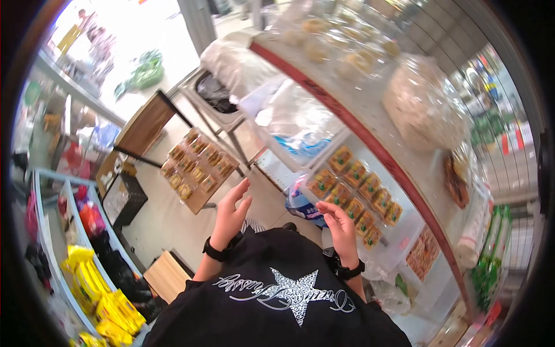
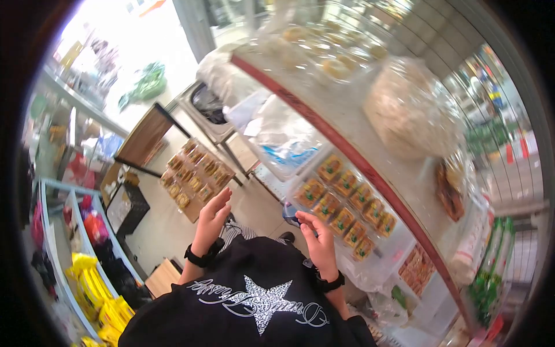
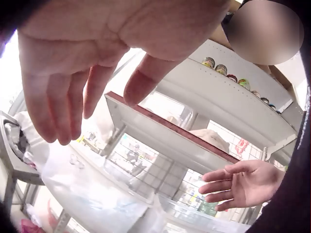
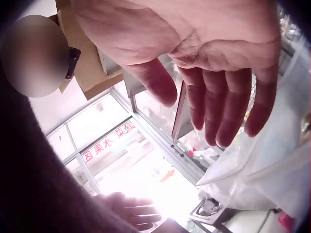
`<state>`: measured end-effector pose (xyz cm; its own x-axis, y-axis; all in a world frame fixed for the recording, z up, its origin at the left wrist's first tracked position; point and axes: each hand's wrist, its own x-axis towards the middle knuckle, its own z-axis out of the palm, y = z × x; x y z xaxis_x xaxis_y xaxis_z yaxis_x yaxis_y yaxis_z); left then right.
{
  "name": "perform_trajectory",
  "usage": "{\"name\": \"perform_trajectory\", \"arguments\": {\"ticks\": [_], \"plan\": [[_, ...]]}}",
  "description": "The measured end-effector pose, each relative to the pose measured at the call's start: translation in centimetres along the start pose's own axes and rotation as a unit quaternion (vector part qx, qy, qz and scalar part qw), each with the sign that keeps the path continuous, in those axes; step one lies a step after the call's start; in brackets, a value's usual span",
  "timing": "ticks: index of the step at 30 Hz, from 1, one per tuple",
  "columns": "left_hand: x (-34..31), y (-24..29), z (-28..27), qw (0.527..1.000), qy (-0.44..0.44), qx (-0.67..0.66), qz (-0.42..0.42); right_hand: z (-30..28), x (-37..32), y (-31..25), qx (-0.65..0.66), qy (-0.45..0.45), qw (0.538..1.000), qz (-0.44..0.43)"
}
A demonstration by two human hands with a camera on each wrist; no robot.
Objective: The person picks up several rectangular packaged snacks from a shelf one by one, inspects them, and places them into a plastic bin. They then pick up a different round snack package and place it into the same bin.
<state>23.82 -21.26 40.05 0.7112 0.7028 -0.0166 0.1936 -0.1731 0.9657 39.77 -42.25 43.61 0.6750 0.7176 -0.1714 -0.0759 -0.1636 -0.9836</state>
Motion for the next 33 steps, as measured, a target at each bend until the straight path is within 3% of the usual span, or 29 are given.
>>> {"name": "perform_trajectory", "arguments": {"ticks": [8, 19, 25, 30, 33], "plan": [[0.9, -3.4, -10.9, 0.993, 0.12, 0.01, -0.007, 10.2, 6.9, -1.9, -0.059, -0.132, 0.989, 0.009], [0.0, -8.8, -26.5, 0.967, 0.241, -0.015, -0.086, 31.0, 14.7, -3.2, -0.133, -0.295, 0.946, -0.029], [-1.0, -13.3, -30.1, 0.934, 0.316, -0.052, -0.157, 38.5, 17.5, -2.4, -0.178, -0.374, 0.909, -0.04], [1.0, -18.6, -30.7, 0.914, 0.33, -0.061, -0.23, 42.2, 21.1, 3.0, -0.196, -0.421, 0.885, 0.033], [2.8, -24.2, -30.2, 0.905, 0.315, -0.065, -0.279, 44.2, 23.5, 9.5, -0.144, -0.397, 0.896, 0.135]]}}
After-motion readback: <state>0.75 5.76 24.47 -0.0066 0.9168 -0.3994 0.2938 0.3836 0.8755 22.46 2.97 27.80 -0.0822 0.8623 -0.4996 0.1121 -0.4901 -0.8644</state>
